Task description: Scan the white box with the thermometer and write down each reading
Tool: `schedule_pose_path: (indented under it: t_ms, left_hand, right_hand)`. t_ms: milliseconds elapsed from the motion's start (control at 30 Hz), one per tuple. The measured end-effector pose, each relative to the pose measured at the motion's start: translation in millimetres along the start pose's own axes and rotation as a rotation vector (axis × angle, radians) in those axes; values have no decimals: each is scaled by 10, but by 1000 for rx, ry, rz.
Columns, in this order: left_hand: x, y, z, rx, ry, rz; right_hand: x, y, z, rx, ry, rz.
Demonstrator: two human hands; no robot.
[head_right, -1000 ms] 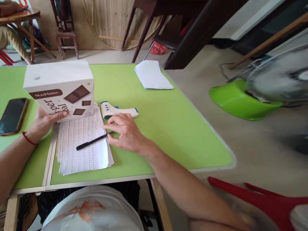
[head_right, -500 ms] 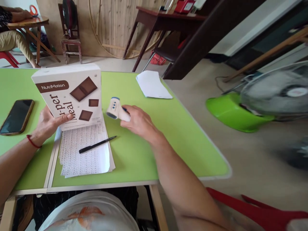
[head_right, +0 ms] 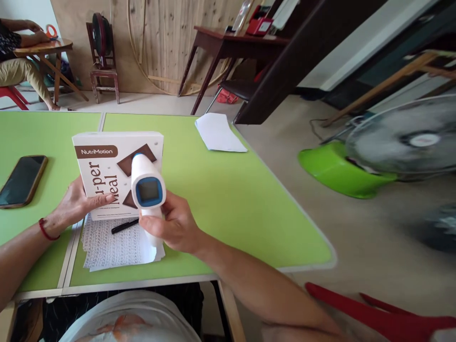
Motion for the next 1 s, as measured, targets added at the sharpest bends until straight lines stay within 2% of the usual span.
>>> schedule_pose_path:
  t_ms: [133, 333, 833, 1000]
  left_hand:
    - [14, -26, -4, 11, 28, 17]
    - [5, -18, 11, -1, 54, 63]
    - [19, -11, 21, 3, 91, 56]
    - [17, -18, 34, 34, 109, 58]
  right_hand:
    - [-25, -59, -16, 46, -38, -54]
    - [32, -56, -8, 103, -8, 13]
    - [-1, -41, -13, -1, -17, -61]
    - [-9, -43, -20, 11, -27, -95]
Point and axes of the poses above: each hand's wrist, its own z-axis towards the middle knuckle, its own x-axis out of the palm, y = z × x, the point moved 7 cm from there along z, towards the middle knuckle, and after that the axes turned 5 degrees about -z, right-handed, at the moved point
